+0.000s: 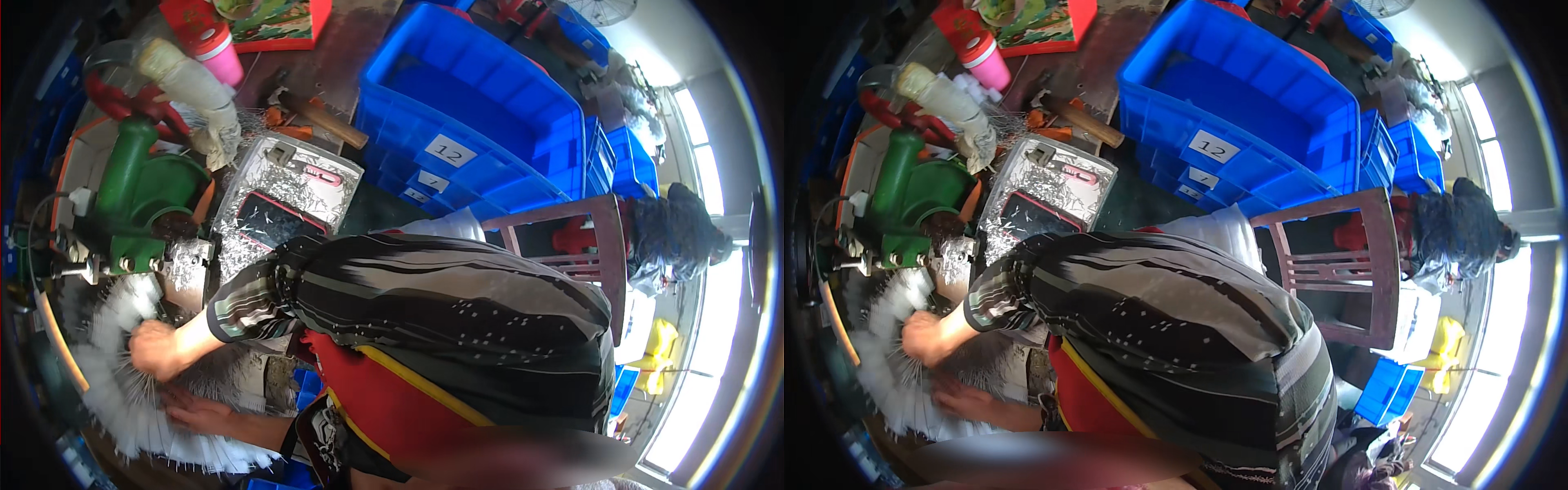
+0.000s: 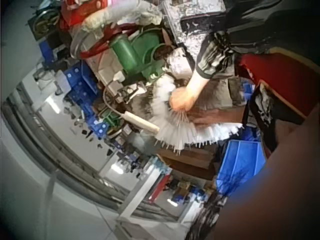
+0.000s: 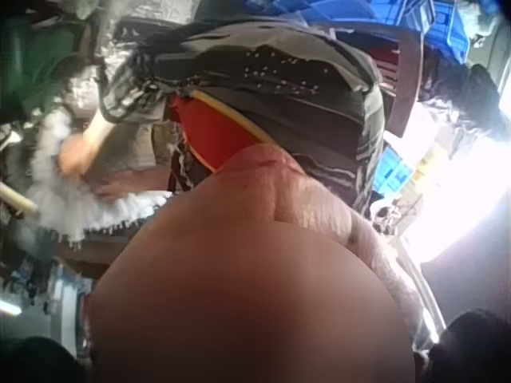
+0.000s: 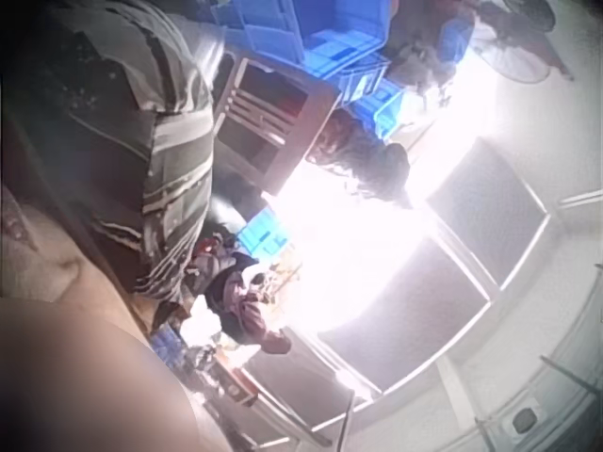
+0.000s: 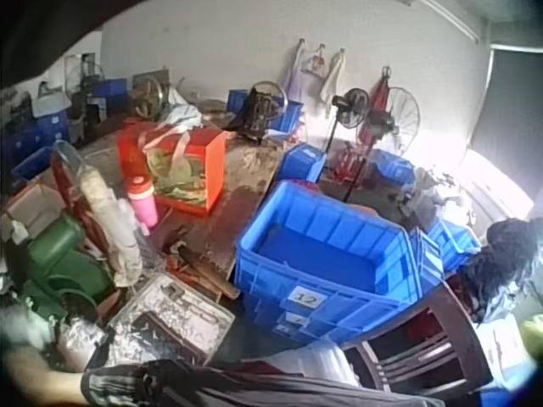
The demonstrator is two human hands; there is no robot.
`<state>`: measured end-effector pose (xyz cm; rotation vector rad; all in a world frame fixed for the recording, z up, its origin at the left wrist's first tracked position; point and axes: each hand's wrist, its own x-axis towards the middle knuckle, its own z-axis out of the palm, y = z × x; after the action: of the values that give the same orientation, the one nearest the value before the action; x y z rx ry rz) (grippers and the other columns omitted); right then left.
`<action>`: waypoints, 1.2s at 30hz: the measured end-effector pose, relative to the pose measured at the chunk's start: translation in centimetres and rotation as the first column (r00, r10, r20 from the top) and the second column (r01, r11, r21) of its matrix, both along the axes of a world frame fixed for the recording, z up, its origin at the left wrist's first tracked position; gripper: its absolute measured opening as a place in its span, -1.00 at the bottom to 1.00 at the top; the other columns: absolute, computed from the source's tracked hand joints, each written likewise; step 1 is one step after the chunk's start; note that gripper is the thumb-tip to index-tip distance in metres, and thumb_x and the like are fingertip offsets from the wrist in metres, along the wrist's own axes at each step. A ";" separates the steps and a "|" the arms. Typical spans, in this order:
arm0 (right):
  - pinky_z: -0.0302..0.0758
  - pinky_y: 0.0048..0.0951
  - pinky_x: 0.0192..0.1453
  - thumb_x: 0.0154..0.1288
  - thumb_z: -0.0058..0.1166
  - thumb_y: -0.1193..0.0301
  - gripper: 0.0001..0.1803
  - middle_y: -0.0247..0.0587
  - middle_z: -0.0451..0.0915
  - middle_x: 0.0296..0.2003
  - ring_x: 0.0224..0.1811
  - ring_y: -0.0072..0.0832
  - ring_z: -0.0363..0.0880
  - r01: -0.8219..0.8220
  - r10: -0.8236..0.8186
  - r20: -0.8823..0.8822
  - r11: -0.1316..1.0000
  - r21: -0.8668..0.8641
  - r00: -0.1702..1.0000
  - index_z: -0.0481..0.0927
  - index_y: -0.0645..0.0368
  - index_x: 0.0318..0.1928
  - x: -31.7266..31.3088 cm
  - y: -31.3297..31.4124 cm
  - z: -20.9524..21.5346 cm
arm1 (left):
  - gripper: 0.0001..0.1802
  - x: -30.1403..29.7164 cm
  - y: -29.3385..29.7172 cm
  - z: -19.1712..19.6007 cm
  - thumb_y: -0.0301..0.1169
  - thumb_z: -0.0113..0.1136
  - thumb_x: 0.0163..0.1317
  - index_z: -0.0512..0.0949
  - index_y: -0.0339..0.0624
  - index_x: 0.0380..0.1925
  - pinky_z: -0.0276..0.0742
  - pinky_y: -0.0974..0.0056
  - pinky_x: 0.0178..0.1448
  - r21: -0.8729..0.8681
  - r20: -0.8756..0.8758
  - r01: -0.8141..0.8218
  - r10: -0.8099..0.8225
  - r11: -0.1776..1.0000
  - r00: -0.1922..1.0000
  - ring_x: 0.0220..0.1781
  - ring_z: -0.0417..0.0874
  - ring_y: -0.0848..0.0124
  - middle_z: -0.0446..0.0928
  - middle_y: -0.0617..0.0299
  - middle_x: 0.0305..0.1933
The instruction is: Assembling fan-like bristle brushes using a workstation jig.
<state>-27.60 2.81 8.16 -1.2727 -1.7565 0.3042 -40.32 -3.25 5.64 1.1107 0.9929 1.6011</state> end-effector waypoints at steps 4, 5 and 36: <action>0.37 -0.29 -0.52 -0.60 0.06 0.34 -0.79 -0.13 0.45 -0.74 -0.64 -0.26 0.45 0.181 -0.182 0.119 0.983 0.017 0.976 0.53 0.14 -0.75 -1.1 2.5 -0.8 | -0.57 -2.4 0.1 -0.3 -0.34 -0.14 0.25 0.18 -0.44 0.03 0.28 0.11 0.20 -0.012 -0.189 0.036 -0.038 0.999 0.981 0.18 0.26 0.05 0.23 -0.09 0.09; 0.34 -0.27 -0.54 -0.60 0.06 0.35 -0.81 -0.16 0.45 -0.75 -0.65 -0.27 0.45 0.130 -0.126 0.101 0.991 -0.034 0.987 0.52 0.14 -0.76 -0.7 2.5 -0.9 | -0.58 -1.7 0.0 0.0 -0.37 -0.13 0.24 0.18 -0.44 0.03 0.31 0.14 0.18 -0.035 -0.248 0.066 -0.072 0.997 0.966 0.17 0.27 0.06 0.23 -0.09 0.09; 0.44 -0.59 -0.33 -0.03 0.10 0.47 -0.79 -0.33 0.53 -0.49 -0.45 -0.59 0.49 -0.402 0.420 -0.342 0.907 0.125 0.841 0.52 0.27 -0.32 7.6 -6.6 6.1 | -0.48 -4.5 7.8 1.3 -0.29 0.26 -0.16 0.45 -0.02 -0.08 0.08 0.20 0.30 -0.125 -0.986 0.253 -0.148 0.959 0.074 0.17 0.27 0.21 0.42 0.09 -0.01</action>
<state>-19.97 -3.79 14.28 -0.7290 -1.6836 0.6945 -44.80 4.54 6.90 2.4198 1.4851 0.3705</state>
